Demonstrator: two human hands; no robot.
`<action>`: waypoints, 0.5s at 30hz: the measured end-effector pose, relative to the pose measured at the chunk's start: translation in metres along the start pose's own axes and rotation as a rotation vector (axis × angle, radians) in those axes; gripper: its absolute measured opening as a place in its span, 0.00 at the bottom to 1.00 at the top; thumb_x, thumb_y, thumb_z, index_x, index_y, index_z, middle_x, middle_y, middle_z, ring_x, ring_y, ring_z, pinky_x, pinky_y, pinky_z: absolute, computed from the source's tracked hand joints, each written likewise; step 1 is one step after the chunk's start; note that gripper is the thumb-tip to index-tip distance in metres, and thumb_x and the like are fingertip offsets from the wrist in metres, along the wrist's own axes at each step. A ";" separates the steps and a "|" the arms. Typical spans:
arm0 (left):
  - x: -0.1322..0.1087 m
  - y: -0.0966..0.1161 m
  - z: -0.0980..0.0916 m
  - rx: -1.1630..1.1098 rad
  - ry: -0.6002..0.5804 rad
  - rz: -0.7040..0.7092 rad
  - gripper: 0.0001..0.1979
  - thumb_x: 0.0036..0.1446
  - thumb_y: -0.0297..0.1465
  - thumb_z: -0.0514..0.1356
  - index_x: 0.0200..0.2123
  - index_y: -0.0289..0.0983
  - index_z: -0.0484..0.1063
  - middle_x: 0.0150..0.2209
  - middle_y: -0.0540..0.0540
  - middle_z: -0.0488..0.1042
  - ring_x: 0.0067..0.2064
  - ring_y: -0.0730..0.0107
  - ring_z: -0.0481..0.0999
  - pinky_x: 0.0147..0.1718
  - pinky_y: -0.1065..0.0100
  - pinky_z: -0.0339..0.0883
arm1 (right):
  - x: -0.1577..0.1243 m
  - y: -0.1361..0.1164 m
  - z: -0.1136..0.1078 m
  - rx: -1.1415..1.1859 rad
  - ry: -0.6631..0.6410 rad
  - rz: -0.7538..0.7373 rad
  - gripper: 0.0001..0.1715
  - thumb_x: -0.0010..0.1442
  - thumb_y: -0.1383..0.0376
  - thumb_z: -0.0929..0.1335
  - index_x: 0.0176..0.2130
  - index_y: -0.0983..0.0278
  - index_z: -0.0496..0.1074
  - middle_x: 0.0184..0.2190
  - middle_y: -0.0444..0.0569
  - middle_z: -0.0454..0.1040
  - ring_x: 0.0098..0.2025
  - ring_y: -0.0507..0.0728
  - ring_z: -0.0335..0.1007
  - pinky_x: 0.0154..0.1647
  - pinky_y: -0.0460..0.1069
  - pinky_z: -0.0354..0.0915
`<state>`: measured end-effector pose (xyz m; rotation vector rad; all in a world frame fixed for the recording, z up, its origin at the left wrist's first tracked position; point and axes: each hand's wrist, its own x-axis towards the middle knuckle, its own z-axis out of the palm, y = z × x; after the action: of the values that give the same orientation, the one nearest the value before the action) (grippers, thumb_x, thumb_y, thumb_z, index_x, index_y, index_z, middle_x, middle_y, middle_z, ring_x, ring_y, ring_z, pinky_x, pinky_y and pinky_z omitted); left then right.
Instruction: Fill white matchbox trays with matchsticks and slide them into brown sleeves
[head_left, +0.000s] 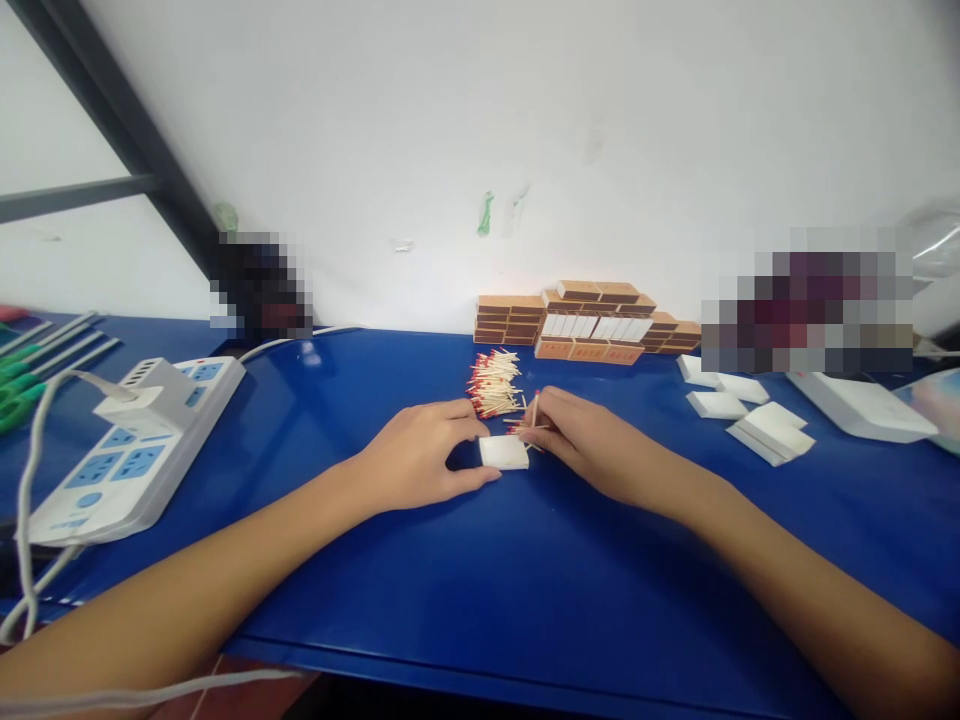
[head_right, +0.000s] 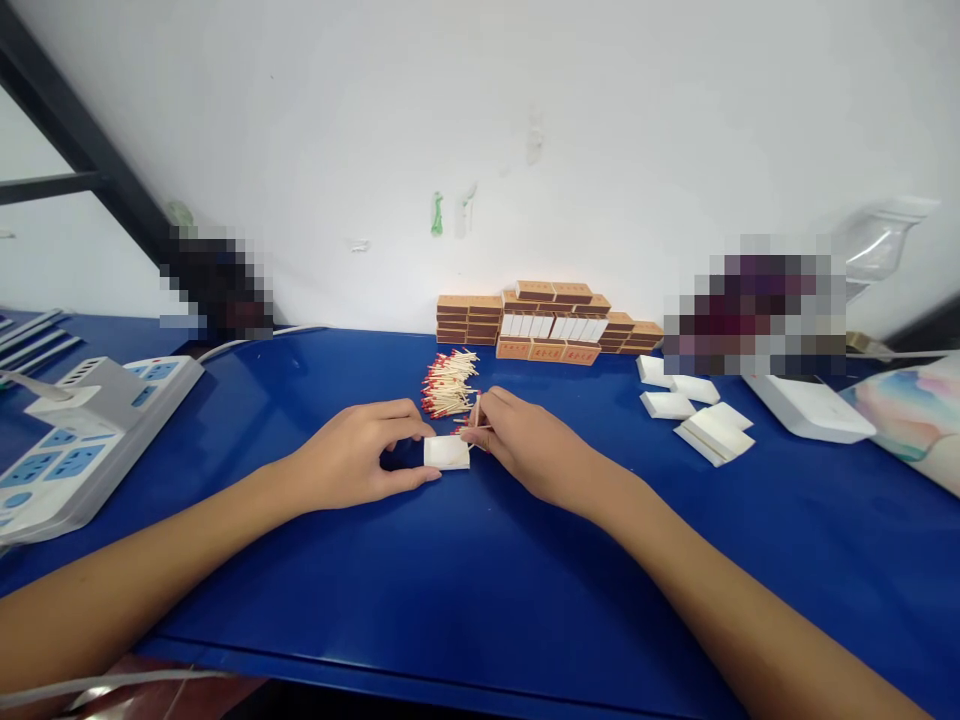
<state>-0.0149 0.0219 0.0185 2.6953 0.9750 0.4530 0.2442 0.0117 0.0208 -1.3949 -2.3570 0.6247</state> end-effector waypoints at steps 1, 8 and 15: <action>0.000 0.000 0.000 0.001 0.000 0.002 0.14 0.65 0.42 0.65 0.47 0.40 0.80 0.42 0.47 0.78 0.41 0.65 0.78 0.37 0.66 0.67 | -0.001 -0.002 0.001 0.003 0.004 -0.009 0.14 0.74 0.56 0.63 0.37 0.60 0.66 0.39 0.49 0.73 0.36 0.57 0.68 0.38 0.52 0.62; 0.001 0.001 0.001 0.013 0.015 0.017 0.14 0.65 0.42 0.64 0.46 0.39 0.80 0.41 0.48 0.77 0.40 0.66 0.78 0.36 0.66 0.66 | -0.004 -0.015 0.013 0.000 0.008 -0.096 0.08 0.74 0.59 0.66 0.42 0.60 0.69 0.40 0.48 0.74 0.37 0.55 0.69 0.36 0.50 0.61; 0.001 0.000 0.000 0.013 0.017 0.014 0.17 0.64 0.43 0.65 0.50 0.40 0.80 0.42 0.48 0.78 0.41 0.66 0.78 0.36 0.66 0.67 | -0.008 -0.001 0.002 -0.025 0.083 -0.120 0.09 0.73 0.57 0.67 0.44 0.59 0.72 0.38 0.47 0.74 0.36 0.55 0.69 0.37 0.50 0.62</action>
<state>-0.0136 0.0225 0.0185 2.7155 0.9668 0.4744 0.2466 0.0038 0.0195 -1.2530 -2.3700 0.4960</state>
